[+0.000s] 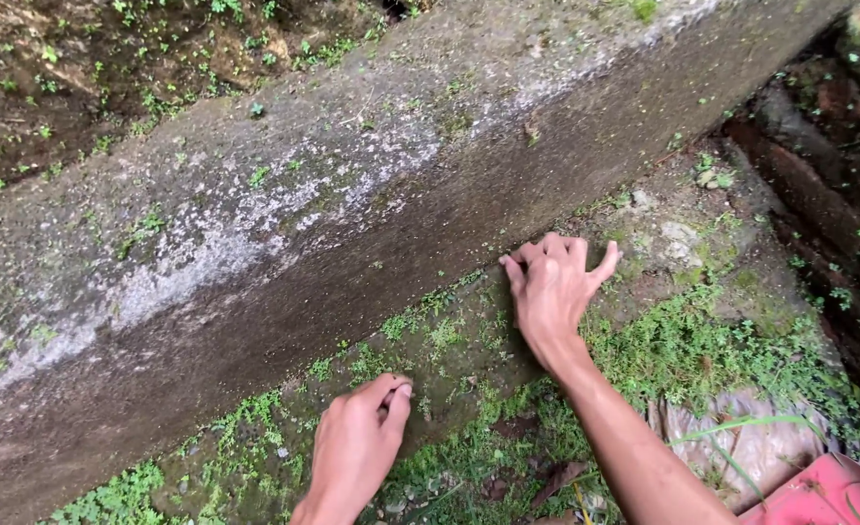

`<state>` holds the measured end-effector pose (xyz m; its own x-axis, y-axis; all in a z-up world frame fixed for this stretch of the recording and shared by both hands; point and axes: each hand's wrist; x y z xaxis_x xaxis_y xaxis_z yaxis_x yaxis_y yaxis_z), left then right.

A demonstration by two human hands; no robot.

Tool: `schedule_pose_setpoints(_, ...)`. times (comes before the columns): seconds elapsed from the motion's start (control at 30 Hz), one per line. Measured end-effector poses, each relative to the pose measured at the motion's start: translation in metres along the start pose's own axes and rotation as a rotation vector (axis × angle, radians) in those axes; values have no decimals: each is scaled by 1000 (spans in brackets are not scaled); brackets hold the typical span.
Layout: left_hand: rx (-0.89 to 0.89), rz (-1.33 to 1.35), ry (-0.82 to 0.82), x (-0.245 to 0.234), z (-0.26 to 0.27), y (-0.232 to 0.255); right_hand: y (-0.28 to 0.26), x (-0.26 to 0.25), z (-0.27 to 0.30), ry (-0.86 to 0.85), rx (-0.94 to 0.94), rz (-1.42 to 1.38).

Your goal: Manually pulling weeds and moss from stone and brick surfaces in an outdoor garden path.

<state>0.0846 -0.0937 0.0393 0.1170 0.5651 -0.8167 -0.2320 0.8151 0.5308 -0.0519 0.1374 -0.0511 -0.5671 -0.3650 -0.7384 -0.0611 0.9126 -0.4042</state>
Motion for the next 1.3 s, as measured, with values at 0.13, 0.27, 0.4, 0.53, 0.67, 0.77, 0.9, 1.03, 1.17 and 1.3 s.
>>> schedule_pose_setpoints(0.13, 5, 93, 60, 9, -15, 4, -4, -20, -6, -57, -3, -43)
schedule_pose_setpoints(0.27, 223, 77, 278, 31, -39, 8, 7, -8, -9, 61, -114, -144)
schedule_pose_setpoints(0.4, 347, 55, 186, 76, -51, 16, 5, -26, -3, -57, -16, -132)
schedule_pose_setpoints(0.53, 525, 37, 256, 101, -52, 41, 0, -81, 3, -325, -37, -18)
schedule_pose_setpoints(0.67, 702, 69, 168, 98, -40, 55, -2, -99, 22, -326, -140, -41)
schedule_pose_setpoints(0.77, 724, 156, 151, 81, -27, 36, -42, -90, 23, -392, -86, -171)
schedule_pose_setpoints(0.9, 629, 109, 307, 69, -8, -14, -87, -54, 25, -284, -272, -32)
schedule_pose_setpoints(1.03, 502, 174, 381, 42, 1, -49, -97, -24, 28, -232, -163, -37)
schedule_pose_setpoints(1.17, 298, 144, 384, 42, -5, -71, -73, 8, 43, -286, -191, -114)
schedule_pose_setpoints(1.3, 238, 120, 387, 55, -26, -56, -60, -7, 48, -282, -166, -178)
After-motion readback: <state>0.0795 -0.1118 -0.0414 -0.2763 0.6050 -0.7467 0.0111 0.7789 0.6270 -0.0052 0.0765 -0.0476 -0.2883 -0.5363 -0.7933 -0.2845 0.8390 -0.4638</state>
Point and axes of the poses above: each hand's wrist, its own z-axis away from the middle knuckle, its own x-axis out of the palm, y = z × x, and after that the axes turned 3 degrees about y, right-handed
